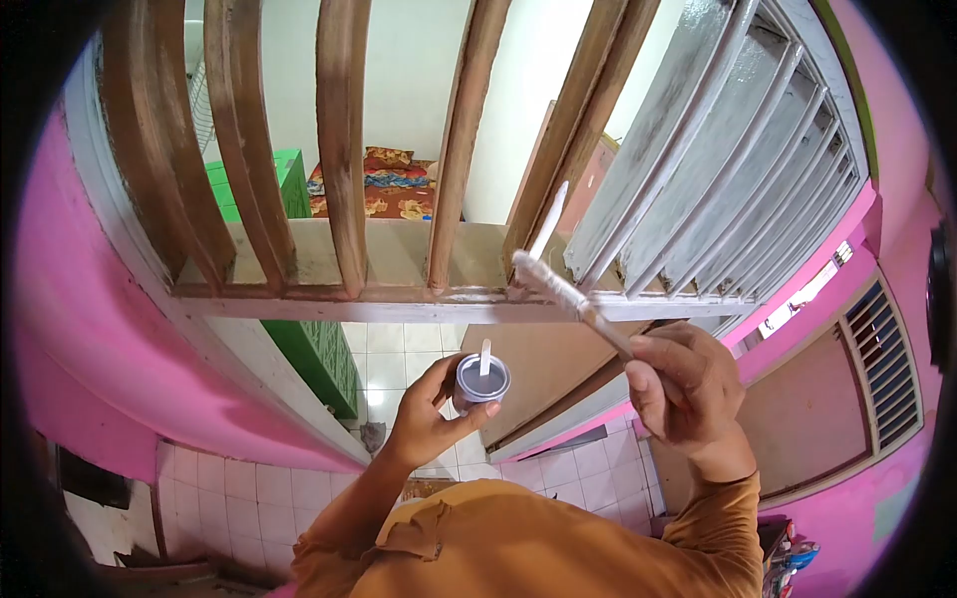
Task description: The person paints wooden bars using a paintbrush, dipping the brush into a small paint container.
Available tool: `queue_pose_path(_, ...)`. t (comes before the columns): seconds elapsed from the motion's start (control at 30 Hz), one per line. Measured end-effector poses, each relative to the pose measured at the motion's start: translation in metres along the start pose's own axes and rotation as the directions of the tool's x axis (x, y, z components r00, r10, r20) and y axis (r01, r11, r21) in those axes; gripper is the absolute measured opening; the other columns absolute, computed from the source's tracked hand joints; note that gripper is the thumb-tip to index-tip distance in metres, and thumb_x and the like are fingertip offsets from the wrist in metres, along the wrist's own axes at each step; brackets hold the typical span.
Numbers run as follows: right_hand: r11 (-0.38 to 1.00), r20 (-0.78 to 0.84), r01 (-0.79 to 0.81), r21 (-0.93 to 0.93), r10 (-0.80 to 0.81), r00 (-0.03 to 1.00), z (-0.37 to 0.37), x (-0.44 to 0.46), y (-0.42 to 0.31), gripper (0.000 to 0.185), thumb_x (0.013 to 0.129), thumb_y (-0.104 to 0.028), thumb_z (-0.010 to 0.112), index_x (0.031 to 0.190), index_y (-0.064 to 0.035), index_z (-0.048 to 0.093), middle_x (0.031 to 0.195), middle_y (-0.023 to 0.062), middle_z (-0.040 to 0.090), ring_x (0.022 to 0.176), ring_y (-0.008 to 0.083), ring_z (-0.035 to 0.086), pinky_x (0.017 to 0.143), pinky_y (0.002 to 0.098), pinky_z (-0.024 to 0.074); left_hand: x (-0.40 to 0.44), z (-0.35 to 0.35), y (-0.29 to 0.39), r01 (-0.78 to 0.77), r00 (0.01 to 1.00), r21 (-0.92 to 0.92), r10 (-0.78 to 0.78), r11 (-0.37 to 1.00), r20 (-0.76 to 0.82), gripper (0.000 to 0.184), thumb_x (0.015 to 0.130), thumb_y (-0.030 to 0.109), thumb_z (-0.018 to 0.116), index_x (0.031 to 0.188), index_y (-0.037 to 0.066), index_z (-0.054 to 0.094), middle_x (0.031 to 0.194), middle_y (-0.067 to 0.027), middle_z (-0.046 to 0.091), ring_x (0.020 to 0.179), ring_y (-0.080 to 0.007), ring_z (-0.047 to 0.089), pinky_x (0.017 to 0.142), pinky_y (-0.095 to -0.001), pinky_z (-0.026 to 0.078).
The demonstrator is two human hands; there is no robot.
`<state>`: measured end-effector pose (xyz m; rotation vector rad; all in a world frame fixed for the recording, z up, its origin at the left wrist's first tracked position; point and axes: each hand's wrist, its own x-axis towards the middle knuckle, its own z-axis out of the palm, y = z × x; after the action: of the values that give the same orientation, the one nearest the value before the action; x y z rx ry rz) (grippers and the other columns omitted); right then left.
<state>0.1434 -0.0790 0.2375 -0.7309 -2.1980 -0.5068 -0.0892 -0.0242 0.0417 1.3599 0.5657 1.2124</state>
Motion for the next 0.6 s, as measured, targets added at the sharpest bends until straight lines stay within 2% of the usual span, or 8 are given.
queue_pose_path(0.07,0.991,0.007,-0.025,-0.128,0.026,1.0,-0.005,0.009,-0.003,0.037,0.081,-0.004,0.082,0.113,-0.0003,0.062,0.083,0.0109,0.07,0.064,0.0263,0.066,0.055,0.0351,0.0522,-0.001,-0.002,-0.002,0.004,1.0,0.005,-0.004,1.0,0.003,0.061,0.085,0.003,0.081,0.137,-0.005,0.05,0.124,-0.0065,0.061,0.118,-0.0143,0.059,0.105,-0.0314,0.047)
queue_pose_path(0.1,0.991,0.004,-0.024,-0.133,0.025,1.0,-0.009,0.015,-0.004,0.037,0.081,-0.004,0.082,0.113,-0.0003,0.062,0.083,0.0109,0.07,0.064,0.0263,0.066,0.055,0.0351,0.0522,-0.002,-0.003,-0.002,0.013,1.0,0.009,-0.013,1.0,0.004,0.061,0.085,0.003,0.081,0.137,-0.004,0.05,0.125,-0.0065,0.061,0.118,-0.0144,0.059,0.105,-0.0314,0.047)
queue_pose_path(0.2,0.983,-0.17,-0.082,-0.162,0.054,0.984,-0.022,0.035,0.0,0.031,0.088,0.0,0.076,0.115,0.0031,0.061,0.086,0.0103,0.071,0.064,0.0196,0.065,0.055,0.0318,0.0519,-0.004,0.0,0.0,0.028,1.0,0.016,-0.028,0.999,0.015,0.061,0.085,0.003,0.081,0.138,-0.005,0.05,0.125,-0.0067,0.06,0.119,-0.0146,0.058,0.105,-0.0315,0.047)
queue_pose_path(0.27,0.993,-0.301,-0.027,-0.114,-0.009,0.953,-0.03,0.055,0.01,0.029,0.092,0.0,0.072,0.117,0.0051,0.059,0.092,0.0112,0.072,0.069,0.0151,0.065,0.058,0.0275,0.053,-0.005,0.001,-0.001,0.019,1.0,0.005,-0.019,1.0,0.015,0.061,0.085,0.004,0.081,0.137,-0.004,0.05,0.122,-0.0061,0.061,0.115,-0.0131,0.059,0.102,-0.0295,0.046)
queue_pose_path(0.33,0.986,-0.37,0.04,-0.159,-0.097,0.924,-0.041,0.075,0.013,0.024,0.099,-0.005,0.065,0.118,0.0075,0.058,0.092,0.0159,0.072,0.071,0.0153,0.067,0.06,0.0266,0.0566,-0.006,0.001,-0.004,0.019,1.0,-0.011,-0.019,1.0,0.01,0.06,0.085,0.005,0.082,0.136,-0.004,0.051,0.117,-0.0046,0.063,0.107,-0.0105,0.059,0.095,-0.0262,0.047)
queue_pose_path(0.43,0.956,-0.417,0.11,-0.27,-0.22,0.882,-0.054,0.091,0.017,0.024,0.102,-0.008,0.06,0.12,0.0089,0.058,0.092,0.0206,0.072,0.074,0.0189,0.071,0.06,0.0273,0.0606,-0.007,0.002,-0.006,0.03,0.999,-0.014,-0.03,0.999,0.01,0.06,0.085,0.005,0.082,0.135,-0.004,0.051,0.114,-0.0032,0.063,0.101,-0.0086,0.057,0.09,-0.0245,0.047)
queue_pose_path(0.5,0.884,-0.265,0.217,-0.414,-0.345,0.9,-0.06,0.093,0.017,0.028,0.097,-0.006,0.066,0.12,0.0077,0.059,0.096,0.0202,0.07,0.077,0.021,0.069,0.062,0.0295,0.0582,-0.007,0.002,-0.009,0.013,1.0,-0.001,-0.013,1.0,0.02,0.059,0.085,0.004,0.082,0.135,-0.004,0.051,0.111,-0.0019,0.062,0.096,-0.0073,0.056,0.087,-0.0232,0.047)
queue_pose_path(0.6,0.823,-0.056,0.254,-0.508,-0.325,0.944,-0.051,0.083,0.005,0.04,0.083,-0.005,0.079,0.119,0.0037,0.064,0.098,0.0166,0.068,0.08,0.0245,0.065,0.063,0.035,0.0517,-0.009,0.002,-0.011,0.022,1.0,0.004,-0.022,1.0,0.01,0.058,0.085,0.003,0.082,0.134,-0.004,0.052,0.108,-0.001,0.062,0.092,-0.007,0.055,0.084,-0.023,0.047)
